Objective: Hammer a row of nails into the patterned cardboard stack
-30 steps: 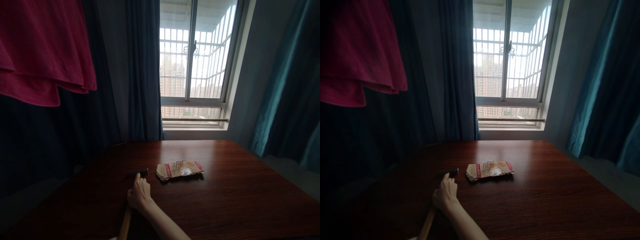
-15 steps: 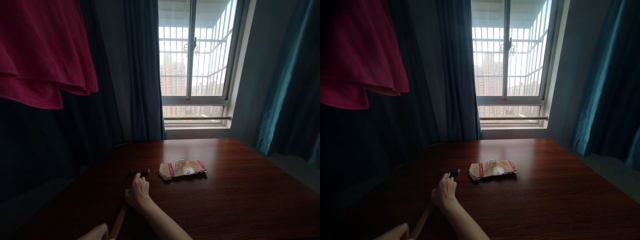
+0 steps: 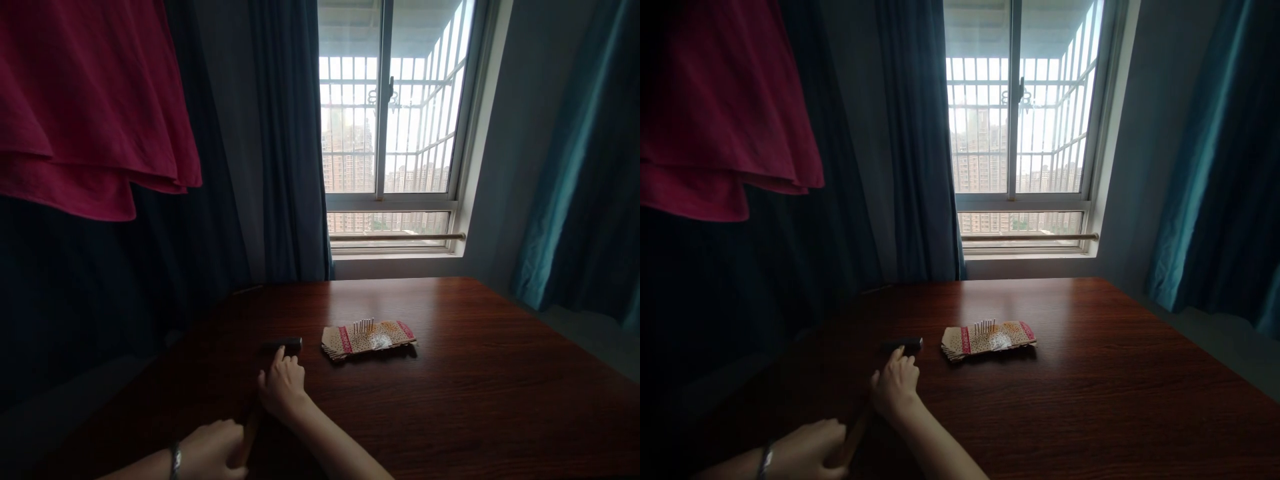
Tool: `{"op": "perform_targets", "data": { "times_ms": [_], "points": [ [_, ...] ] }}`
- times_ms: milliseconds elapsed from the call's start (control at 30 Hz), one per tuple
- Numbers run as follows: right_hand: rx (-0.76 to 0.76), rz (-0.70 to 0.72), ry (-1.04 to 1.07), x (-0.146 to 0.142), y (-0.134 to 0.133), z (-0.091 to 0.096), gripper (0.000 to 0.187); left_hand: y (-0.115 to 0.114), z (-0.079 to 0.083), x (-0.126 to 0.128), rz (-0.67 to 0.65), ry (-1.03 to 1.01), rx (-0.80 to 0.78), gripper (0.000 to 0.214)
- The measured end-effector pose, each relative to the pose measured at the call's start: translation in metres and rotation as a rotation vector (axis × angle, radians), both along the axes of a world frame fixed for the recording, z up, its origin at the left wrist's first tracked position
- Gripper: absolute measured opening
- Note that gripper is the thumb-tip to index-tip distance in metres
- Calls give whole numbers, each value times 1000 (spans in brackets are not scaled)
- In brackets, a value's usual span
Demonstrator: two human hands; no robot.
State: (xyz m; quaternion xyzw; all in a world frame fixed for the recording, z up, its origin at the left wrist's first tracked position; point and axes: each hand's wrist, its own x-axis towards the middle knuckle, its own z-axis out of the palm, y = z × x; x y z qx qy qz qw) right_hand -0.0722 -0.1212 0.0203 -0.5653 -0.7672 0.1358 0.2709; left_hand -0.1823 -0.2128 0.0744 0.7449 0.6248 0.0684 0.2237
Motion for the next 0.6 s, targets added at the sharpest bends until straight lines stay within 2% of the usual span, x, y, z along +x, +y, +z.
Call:
{"op": "perform_targets", "data": {
  "times_ms": [67,133,200,267,367,433,500,600],
  "points": [
    [17,25,12,18,-5,5,52,9,11,7,-118,40,37,33],
    [90,56,47,50,-11,12,38,18,22,17,-221,46,105,32],
    [184,46,108,94,-15,19,24,28,29,28,-299,48,196,28],
    [256,-63,153,146,-16,23,16,40,27,39,-386,52,274,33],
    [358,-293,147,223,-7,20,15,66,9,59,-486,117,359,58],
    [402,-351,103,265,4,11,22,87,-8,76,-542,164,377,75],
    [415,-278,31,296,15,1,33,111,-25,97,-549,177,401,87],
    [334,-136,-71,321,30,-11,52,145,-47,127,-508,172,377,98]
  ]
}}
